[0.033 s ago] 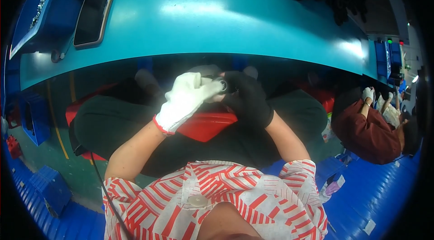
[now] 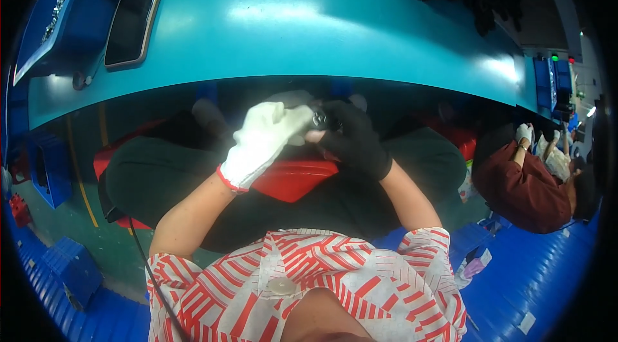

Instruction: The recorder is manually assembling small metal components into black plastic circular rings at a factory workbench.

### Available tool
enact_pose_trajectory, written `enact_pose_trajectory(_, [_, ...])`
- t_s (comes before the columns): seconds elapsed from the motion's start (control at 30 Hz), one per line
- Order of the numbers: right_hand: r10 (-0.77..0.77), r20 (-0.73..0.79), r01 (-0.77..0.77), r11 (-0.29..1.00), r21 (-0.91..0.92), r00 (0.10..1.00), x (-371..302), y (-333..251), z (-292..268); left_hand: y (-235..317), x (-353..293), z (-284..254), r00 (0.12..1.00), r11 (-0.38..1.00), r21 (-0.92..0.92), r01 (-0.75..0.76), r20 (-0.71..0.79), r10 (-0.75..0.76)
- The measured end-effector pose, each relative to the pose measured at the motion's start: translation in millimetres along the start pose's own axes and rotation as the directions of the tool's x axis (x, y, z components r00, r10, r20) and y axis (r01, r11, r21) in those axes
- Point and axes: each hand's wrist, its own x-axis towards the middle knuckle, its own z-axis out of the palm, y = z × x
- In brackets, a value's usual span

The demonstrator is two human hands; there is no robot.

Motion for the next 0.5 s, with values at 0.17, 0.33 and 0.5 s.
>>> enact_pose_trajectory(0.17, [0.243, 0.538, -0.59, 0.375, 0.715, 0.807, 0.8, 20.1, -1.6, 3.0, -2.1, 3.7, 0.973, 0.757, -0.648, 0.087, -0.107, -0.203])
enact_pose_trajectory(0.33, [-0.098, 0.626, -0.625, 0.049, 0.779, 0.774, 0.8, 51.5, 10.6, 16.4, -5.1, 4.8, 0.988, 0.536, -0.833, 0.135, 0.071, -0.139])
enact_pose_trajectory(0.5, [0.184, 0.606, -0.63, 0.322, 0.706, 0.774, -1.3, 20.9, 3.7, 10.9, -6.5, 6.6, 0.983, 0.467, -0.871, 0.153, 0.086, -0.163])
